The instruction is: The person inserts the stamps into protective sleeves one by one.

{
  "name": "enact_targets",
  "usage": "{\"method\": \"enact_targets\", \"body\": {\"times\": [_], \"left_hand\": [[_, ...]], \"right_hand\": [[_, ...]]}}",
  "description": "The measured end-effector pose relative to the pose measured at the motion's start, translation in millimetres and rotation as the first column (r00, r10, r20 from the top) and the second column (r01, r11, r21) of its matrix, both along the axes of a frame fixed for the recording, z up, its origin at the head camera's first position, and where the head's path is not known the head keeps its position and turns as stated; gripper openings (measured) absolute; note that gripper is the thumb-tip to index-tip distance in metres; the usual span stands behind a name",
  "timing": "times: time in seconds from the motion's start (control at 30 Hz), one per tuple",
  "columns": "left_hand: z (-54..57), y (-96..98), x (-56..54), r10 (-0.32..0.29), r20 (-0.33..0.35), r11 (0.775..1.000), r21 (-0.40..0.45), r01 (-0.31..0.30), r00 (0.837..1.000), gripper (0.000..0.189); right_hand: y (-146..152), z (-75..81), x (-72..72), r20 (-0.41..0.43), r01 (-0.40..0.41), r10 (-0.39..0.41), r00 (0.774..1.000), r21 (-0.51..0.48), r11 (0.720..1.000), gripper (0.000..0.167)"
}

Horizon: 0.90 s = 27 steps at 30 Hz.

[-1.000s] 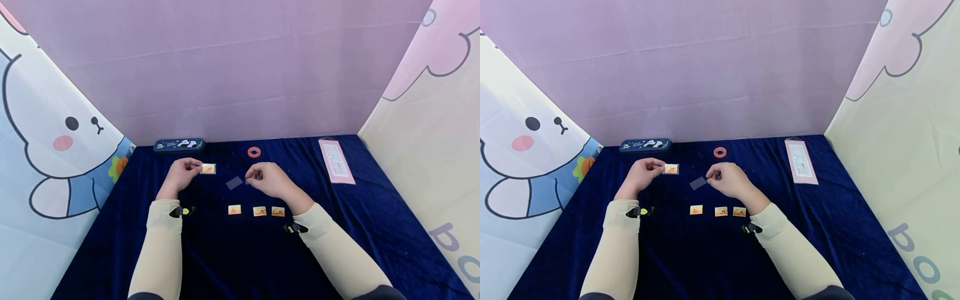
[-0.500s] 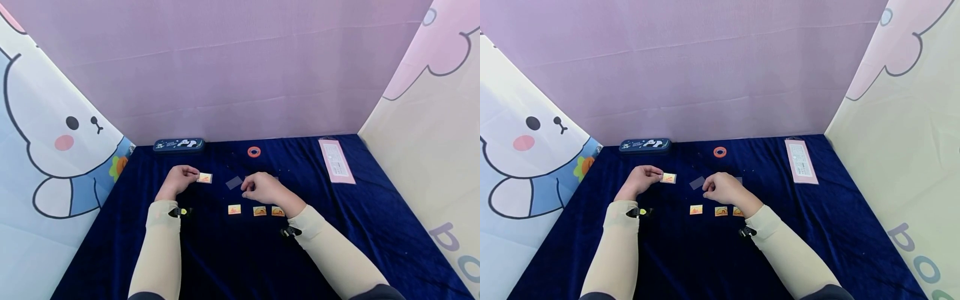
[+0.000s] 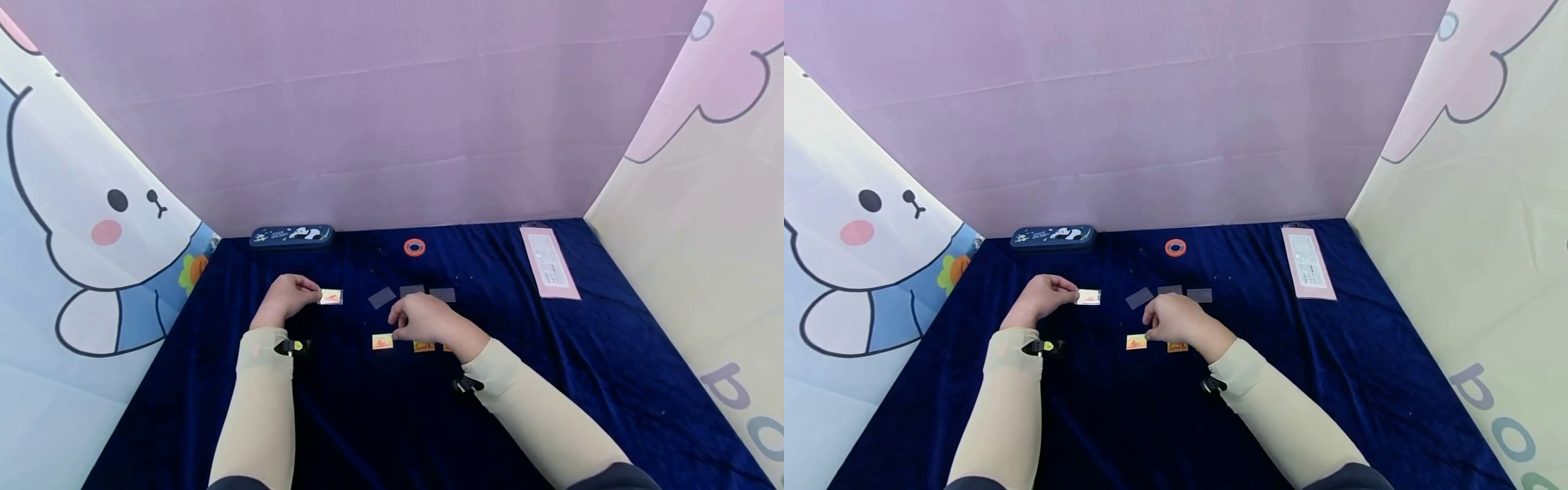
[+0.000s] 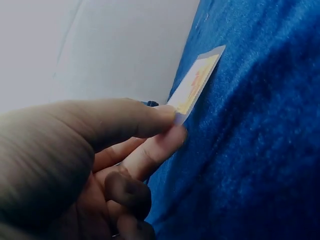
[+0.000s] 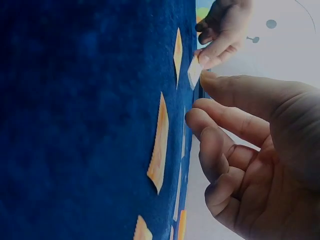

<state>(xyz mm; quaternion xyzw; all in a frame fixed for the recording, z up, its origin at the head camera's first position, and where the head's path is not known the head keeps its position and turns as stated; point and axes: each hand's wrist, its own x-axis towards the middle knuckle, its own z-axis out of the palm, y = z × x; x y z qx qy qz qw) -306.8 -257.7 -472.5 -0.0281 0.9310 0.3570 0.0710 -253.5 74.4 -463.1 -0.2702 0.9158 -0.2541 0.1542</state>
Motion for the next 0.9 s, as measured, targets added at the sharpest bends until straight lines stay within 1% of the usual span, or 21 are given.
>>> {"method": "enact_targets", "body": {"times": [0.13, 0.23, 0.33, 0.47, 0.73, 0.9], "left_hand": [[1.3, 0.1, 1.0, 0.008, -0.011, 0.997, -0.071, -0.009, 1.000, 0.023], [2.9, 0.4, 1.8, 0.029, 0.002, 0.995, -0.096, -0.029, 1.000, 0.023], [3.7, 0.2, 2.2, 0.044, 0.011, 0.994, -0.101, -0.042, 0.999, 0.022], [3.3, 0.1, 1.1, 0.049, 0.002, 0.993, -0.110, -0.049, 0.999, 0.021], [4.1, -0.7, 0.0, 0.052, 0.006, 0.994, -0.101, -0.051, 0.999, 0.024], [3.8, -1.4, 0.1, 0.043, -0.005, 0.994, -0.102, -0.043, 0.999, 0.025]], "right_hand": [[-5.1, -0.3, 2.8, -0.031, 0.005, -0.003, 0.999, 0.043, 0.999, 0.021], [-8.1, -0.5, 4.7, -0.061, 0.010, -0.005, 0.998, 0.074, 0.997, 0.023], [-9.7, -2.0, 6.3, -0.077, 0.005, 0.002, 0.997, 0.092, 0.996, 0.027], [-11.1, -4.6, 7.7, -0.097, -0.003, 0.014, 0.995, 0.108, 0.994, 0.029], [-15.0, -7.1, 9.7, -0.185, -0.017, 0.047, 0.982, 0.160, 0.987, 0.035], [-15.7, -7.2, 10.6, -0.193, -0.016, 0.046, 0.980, 0.153, 0.988, 0.030]]}}
